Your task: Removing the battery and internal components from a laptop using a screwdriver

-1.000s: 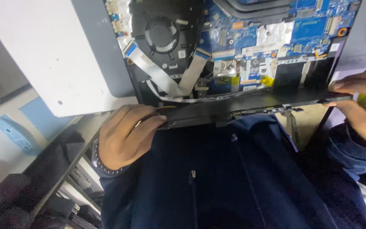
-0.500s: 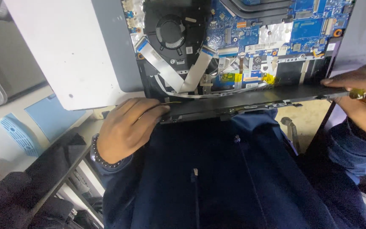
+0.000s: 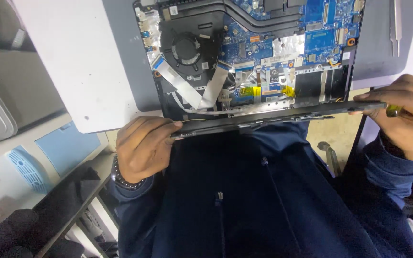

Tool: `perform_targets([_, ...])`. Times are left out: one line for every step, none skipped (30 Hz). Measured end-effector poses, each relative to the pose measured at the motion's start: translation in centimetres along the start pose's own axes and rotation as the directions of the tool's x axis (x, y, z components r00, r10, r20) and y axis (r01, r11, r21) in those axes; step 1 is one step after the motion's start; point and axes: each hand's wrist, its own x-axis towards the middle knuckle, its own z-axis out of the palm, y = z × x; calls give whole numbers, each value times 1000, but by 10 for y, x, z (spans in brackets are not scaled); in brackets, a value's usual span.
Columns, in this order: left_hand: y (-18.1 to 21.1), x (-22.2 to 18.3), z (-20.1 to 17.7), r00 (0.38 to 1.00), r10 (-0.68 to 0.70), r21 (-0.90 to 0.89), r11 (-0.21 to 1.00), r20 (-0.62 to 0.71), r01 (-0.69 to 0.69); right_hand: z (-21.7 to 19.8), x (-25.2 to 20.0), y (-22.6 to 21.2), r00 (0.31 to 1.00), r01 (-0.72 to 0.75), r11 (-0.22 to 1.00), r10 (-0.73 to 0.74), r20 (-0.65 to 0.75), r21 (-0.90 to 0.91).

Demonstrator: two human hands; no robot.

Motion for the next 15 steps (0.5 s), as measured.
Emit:
perform_targets([0,-1,2,1000,4,5,1000,-6,-4,0,1,-1,1000,8,1000,-8,-3,-2])
perform_targets([0,-1,5,999,-21,-22,1000,-46,20,1,2,-2,1000,10,1000,-9,-25,15])
perform_targets([-1,-2,7,995,-47,-50,998,-86,43,2,4,-3,999,12,999,-10,-48,32])
perform_targets([-2,-3,8,995,-43,-47,998,-90,39,1,6,-5,999,17,999,-16,-51,30])
perform_targets([-3,-4,9,993,-51,-51,998,-106,46,0,8,-6,999,32,999,-32,-32,4])
perform_targets([-4,-5,10,991,-61,-58,997,-119,54,-1,9,-8,999,45,999,-45,-12,-22])
perform_targets([-5,-6,11,991,-59,-56,997,-121,52,0,10,-11,999,47,999,-47,-14,-23])
perform_targets([-6,-7,12,989,-64,-66,996,-130,56,1,11,-14,999,28,999,-28,-29,-16])
perform_targets([-8,-8,13,988,-69,-75,995,-140,59,2,12,-17,999,9,1000,-9,-43,-9])
perform_targets([-8,-9,14,988,-67,-73,996,-141,58,4,10,-16,999,11,1000,-12,-44,-9])
perform_targets([-8,-10,15,985,-79,-76,995,-155,68,5,9,-16,997,-3,1000,3,-73,7])
perform_targets([-8,-11,16,982,-90,-79,994,-169,77,7,8,-15,995,-17,1000,19,-101,23])
perform_targets([-10,-14,18,981,-88,-78,994,-171,76,6,8,-15,995,-14,1000,17,-103,22])
perform_targets([-11,-18,20,975,-110,-60,993,-193,100,5,9,-14,996,-8,1000,10,-84,31])
perform_targets([-12,-22,22,968,-131,-43,991,-216,124,4,9,-13,998,-1,999,4,-66,39])
